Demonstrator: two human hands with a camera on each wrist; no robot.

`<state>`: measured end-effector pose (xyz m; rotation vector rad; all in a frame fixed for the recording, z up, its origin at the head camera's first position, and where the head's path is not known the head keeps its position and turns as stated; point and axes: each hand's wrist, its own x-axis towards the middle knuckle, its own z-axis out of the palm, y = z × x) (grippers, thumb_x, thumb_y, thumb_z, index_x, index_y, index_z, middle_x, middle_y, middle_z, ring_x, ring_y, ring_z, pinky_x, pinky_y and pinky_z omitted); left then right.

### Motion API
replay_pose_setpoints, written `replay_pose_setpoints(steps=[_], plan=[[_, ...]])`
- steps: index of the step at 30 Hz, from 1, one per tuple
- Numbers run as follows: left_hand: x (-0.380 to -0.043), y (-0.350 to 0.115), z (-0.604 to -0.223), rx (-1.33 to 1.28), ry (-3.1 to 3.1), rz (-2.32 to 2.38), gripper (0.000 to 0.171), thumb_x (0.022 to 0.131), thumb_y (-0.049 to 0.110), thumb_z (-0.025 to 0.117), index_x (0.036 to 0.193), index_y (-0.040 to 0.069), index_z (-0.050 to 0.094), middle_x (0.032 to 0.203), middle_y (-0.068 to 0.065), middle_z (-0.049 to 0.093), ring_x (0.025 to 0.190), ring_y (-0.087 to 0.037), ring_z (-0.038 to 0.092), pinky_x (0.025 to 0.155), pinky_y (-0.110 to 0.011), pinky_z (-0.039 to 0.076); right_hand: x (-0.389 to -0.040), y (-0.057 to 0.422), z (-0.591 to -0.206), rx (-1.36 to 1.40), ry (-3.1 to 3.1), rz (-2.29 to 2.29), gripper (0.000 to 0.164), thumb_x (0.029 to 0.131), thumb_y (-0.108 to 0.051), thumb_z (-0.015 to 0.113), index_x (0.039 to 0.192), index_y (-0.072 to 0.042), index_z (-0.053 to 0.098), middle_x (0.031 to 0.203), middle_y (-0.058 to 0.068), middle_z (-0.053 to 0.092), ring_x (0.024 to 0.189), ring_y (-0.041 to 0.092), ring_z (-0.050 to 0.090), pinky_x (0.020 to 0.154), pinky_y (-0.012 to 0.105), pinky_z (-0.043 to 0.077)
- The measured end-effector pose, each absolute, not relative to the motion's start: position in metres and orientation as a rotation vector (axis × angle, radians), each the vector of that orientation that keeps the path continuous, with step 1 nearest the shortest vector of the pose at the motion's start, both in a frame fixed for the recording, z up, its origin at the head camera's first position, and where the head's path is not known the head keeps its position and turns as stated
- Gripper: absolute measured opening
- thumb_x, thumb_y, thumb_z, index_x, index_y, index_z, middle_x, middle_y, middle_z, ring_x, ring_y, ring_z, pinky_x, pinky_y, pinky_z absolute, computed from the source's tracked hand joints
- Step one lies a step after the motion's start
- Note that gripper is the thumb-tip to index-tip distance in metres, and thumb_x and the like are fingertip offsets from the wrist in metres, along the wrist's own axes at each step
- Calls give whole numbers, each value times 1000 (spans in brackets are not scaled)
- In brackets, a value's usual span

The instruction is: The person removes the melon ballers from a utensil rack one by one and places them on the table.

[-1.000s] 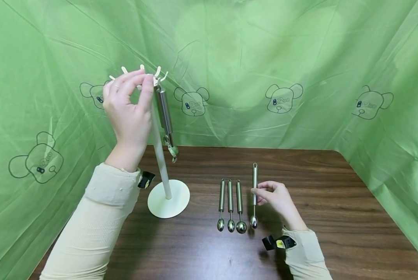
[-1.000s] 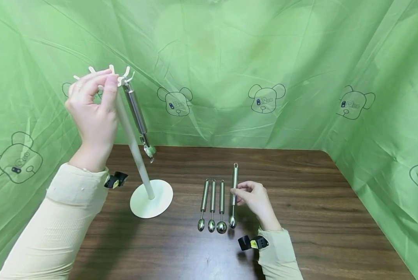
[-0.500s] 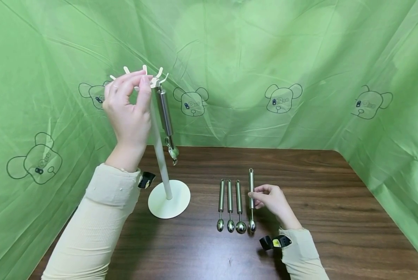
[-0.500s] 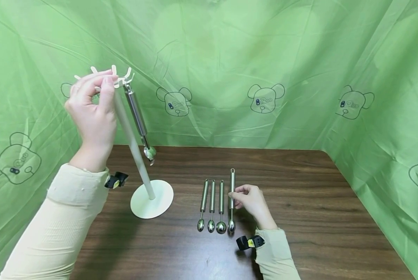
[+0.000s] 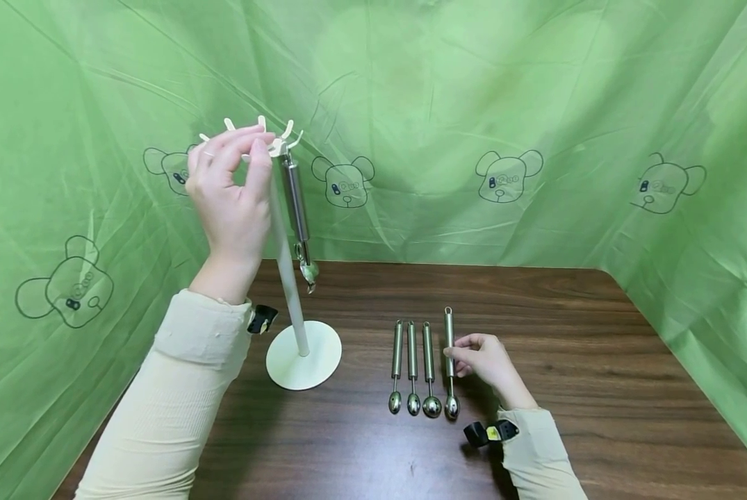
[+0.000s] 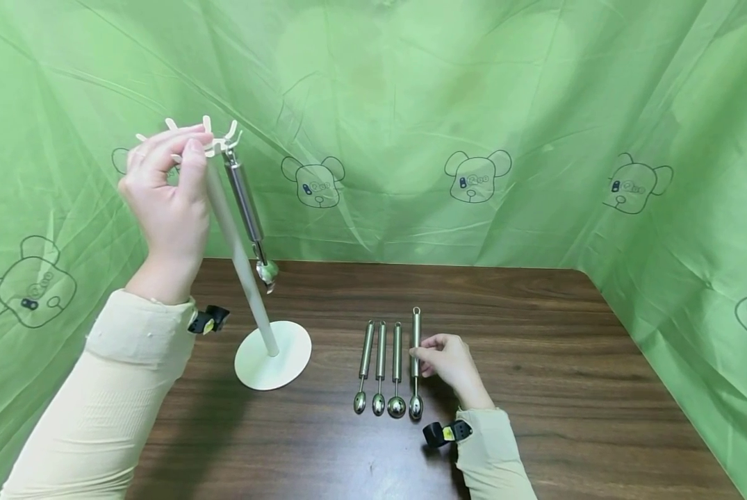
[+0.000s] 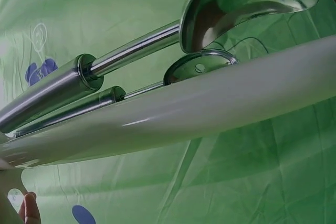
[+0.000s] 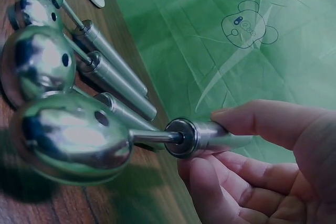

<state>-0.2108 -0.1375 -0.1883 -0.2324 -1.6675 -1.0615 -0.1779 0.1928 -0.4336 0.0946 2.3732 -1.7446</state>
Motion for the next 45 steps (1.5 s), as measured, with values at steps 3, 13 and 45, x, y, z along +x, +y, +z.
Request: replay_pose_setpoints(steps=[3, 13, 45], plan=[[-212, -138, -189, -234, -1660, -1075, 24, 91, 21, 60, 94, 6, 78, 109, -3, 76, 101, 5, 50, 99, -22, 35, -179, 193, -437, 101, 2378, -1732, 30, 85, -6, 71, 103, 15, 61, 73, 6, 68, 58, 12, 63, 57, 29, 59], [-214, -140, -189, -255, -1643, -1133, 26, 90, 22, 59, 95, 5, 78, 109, -5, 76, 96, 6, 51, 92, -20, 35, -182, 194, -445, 127, 2354, -1707, 28, 86, -7, 71, 101, 15, 63, 73, 4, 68, 57, 12, 62, 55, 27, 57], [-218, -145, -188, -316, -1607, -1253, 24, 90, 16, 60, 93, 0, 76, 105, -4, 77, 104, -5, 61, 99, -24, 39, -178, 184, -451, 273, 2572, -1429, 20, 82, -17, 74, 86, 3, 69, 65, 5, 68, 51, 11, 63, 53, 28, 56]])
